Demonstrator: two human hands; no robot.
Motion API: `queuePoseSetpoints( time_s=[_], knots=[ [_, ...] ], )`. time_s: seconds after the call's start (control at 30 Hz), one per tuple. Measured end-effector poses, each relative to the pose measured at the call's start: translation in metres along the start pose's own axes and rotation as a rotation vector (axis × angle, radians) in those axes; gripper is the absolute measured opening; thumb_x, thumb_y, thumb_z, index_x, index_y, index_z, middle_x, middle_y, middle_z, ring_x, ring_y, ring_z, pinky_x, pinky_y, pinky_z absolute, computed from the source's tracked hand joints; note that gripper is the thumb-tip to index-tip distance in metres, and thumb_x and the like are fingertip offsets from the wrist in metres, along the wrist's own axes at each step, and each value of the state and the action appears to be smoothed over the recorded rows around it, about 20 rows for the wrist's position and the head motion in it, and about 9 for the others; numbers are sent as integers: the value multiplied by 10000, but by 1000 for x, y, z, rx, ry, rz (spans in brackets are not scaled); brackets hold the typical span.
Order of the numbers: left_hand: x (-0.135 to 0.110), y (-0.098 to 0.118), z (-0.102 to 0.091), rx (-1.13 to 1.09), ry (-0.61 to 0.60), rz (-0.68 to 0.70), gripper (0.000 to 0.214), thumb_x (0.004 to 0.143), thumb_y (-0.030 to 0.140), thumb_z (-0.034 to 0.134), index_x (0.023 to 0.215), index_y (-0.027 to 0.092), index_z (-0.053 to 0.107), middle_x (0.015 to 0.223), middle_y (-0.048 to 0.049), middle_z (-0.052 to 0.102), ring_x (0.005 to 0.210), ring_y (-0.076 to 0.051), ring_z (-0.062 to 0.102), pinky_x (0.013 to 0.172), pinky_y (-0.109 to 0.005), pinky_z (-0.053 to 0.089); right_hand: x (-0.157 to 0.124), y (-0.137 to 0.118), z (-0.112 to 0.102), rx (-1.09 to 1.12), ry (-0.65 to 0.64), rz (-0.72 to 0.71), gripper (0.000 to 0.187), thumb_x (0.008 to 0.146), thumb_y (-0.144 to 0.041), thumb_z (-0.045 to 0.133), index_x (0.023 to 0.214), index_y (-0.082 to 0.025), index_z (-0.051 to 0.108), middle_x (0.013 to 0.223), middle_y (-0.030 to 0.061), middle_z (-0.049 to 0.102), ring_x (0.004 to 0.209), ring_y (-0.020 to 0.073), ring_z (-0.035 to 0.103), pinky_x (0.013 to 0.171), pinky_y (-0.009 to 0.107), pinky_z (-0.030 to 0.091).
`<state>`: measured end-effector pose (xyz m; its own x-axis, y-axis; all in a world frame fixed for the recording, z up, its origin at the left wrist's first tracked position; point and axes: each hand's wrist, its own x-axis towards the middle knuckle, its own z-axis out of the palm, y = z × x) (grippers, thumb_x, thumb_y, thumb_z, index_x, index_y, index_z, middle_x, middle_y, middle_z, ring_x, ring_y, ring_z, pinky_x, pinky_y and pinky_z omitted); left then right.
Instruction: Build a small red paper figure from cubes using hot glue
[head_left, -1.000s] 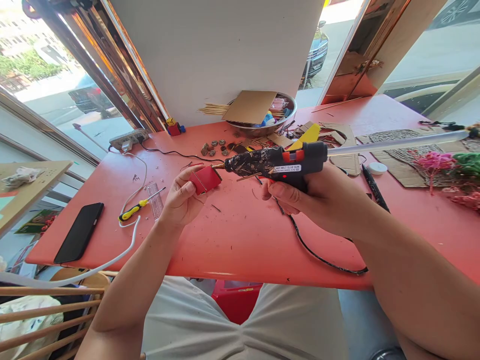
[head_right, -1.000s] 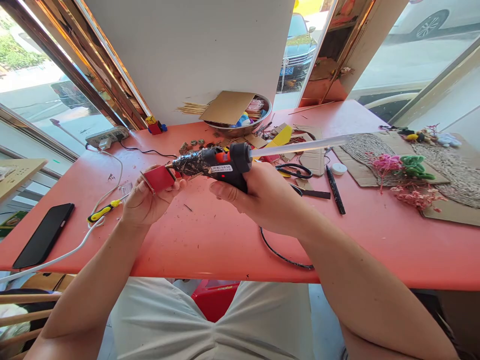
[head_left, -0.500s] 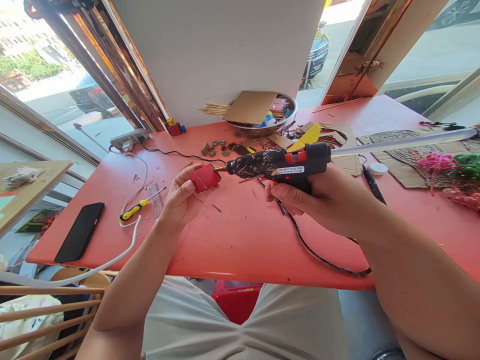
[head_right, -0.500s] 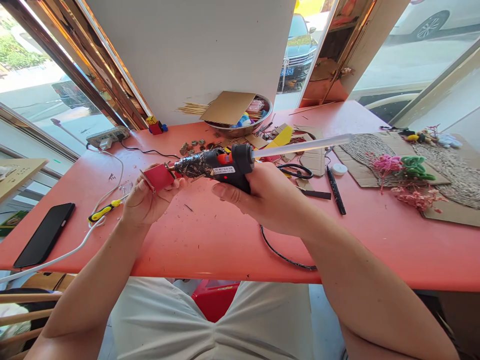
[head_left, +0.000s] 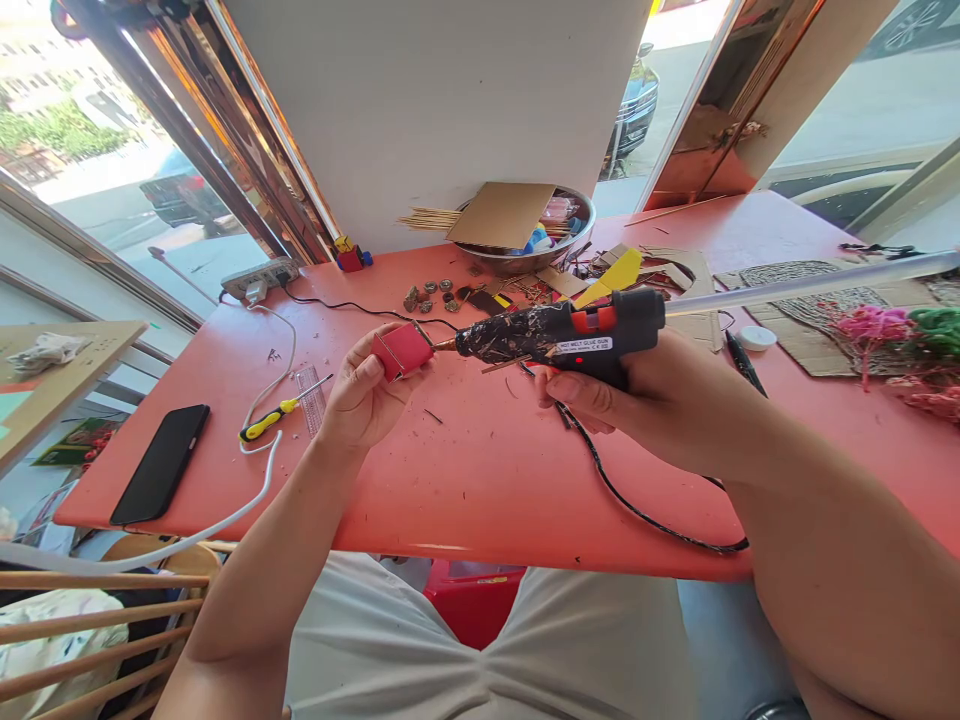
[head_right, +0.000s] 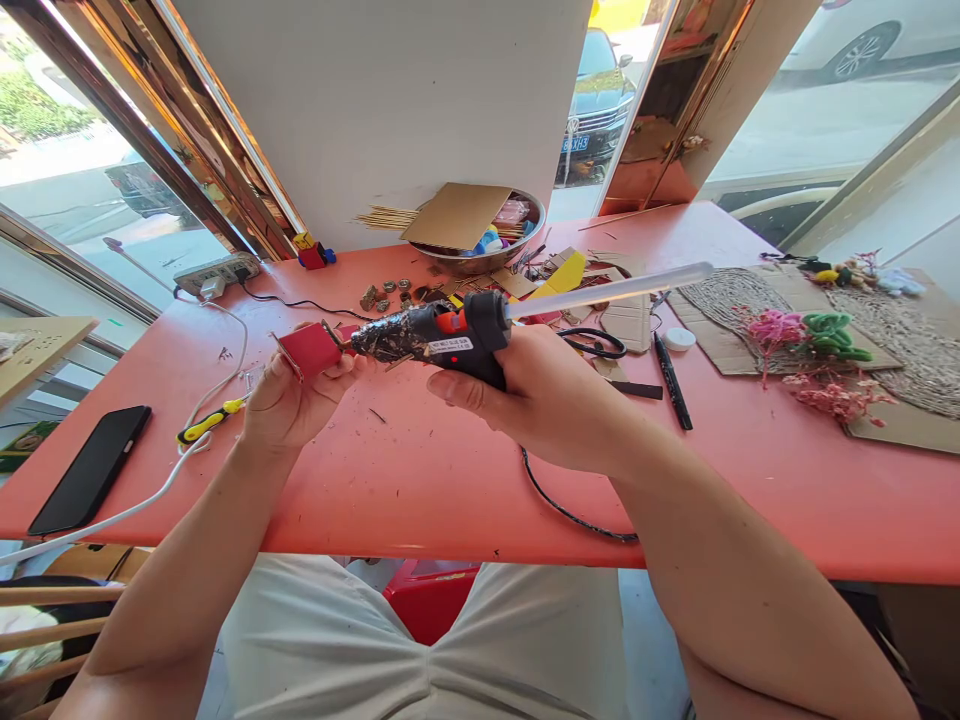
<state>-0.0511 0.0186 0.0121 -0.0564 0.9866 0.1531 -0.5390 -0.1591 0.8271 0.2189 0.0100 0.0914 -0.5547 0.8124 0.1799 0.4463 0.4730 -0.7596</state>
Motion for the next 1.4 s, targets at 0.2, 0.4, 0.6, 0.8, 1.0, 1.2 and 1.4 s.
queuePoseSetpoints(
  time_s=[0.2,0.4,0.6,0.8,1.0,1.2,1.4],
  knots=[
    [0,-2,-3,22,22,15,399,573,468,1049,830,276,814,779,25,809,776,-202,781,1018,-456,615,-2,4,-1,42,-2,-22,593,967,-780,509,688,-257,480,532,-31,484,466,125,450,444,283,322],
    [1,-2,-3,20,66,30,266,720,453,970,839,279,807,823,21,824,756,-193,782,1012,-462,623,-2,10,-4,180,-102,-62,455,985,-650,574,772,-252,514,599,-38,488,487,119,461,450,269,366],
    [0,1,3,-3,41,-10,235,758,490,934,789,294,807,802,42,840,684,-181,784,958,-431,648,9,19,-3,-107,-168,11,232,992,-417,576,840,-243,553,713,22,606,611,185,577,556,300,425],
    [-2,2,-1,-51,-11,-71,211,759,468,934,833,314,811,846,42,845,699,-176,776,1038,-466,610,17,17,35,-670,-301,199,240,954,-73,598,1159,-161,684,1197,192,739,897,275,769,700,317,525],
    [-4,1,3,27,-81,-165,529,499,587,1044,841,269,795,933,-17,846,812,-224,781,919,-438,630,11,25,43,-680,-286,29,323,870,-177,785,1189,-133,760,1194,206,776,1181,396,748,931,442,609],
    [-8,-2,13,46,-137,-244,603,458,599,1066,852,232,794,907,-44,821,833,-229,782,882,-410,643,9,25,39,-12,134,-184,265,1006,-284,656,1240,-187,737,1094,94,812,965,217,772,866,333,615],
    [-13,-7,22,47,-131,-272,533,475,562,1073,820,271,790,839,-5,813,705,-186,741,732,-356,650,6,14,62,248,270,-285,307,966,-281,749,1266,-211,748,1140,84,798,960,197,742,890,352,635]
  ],
)
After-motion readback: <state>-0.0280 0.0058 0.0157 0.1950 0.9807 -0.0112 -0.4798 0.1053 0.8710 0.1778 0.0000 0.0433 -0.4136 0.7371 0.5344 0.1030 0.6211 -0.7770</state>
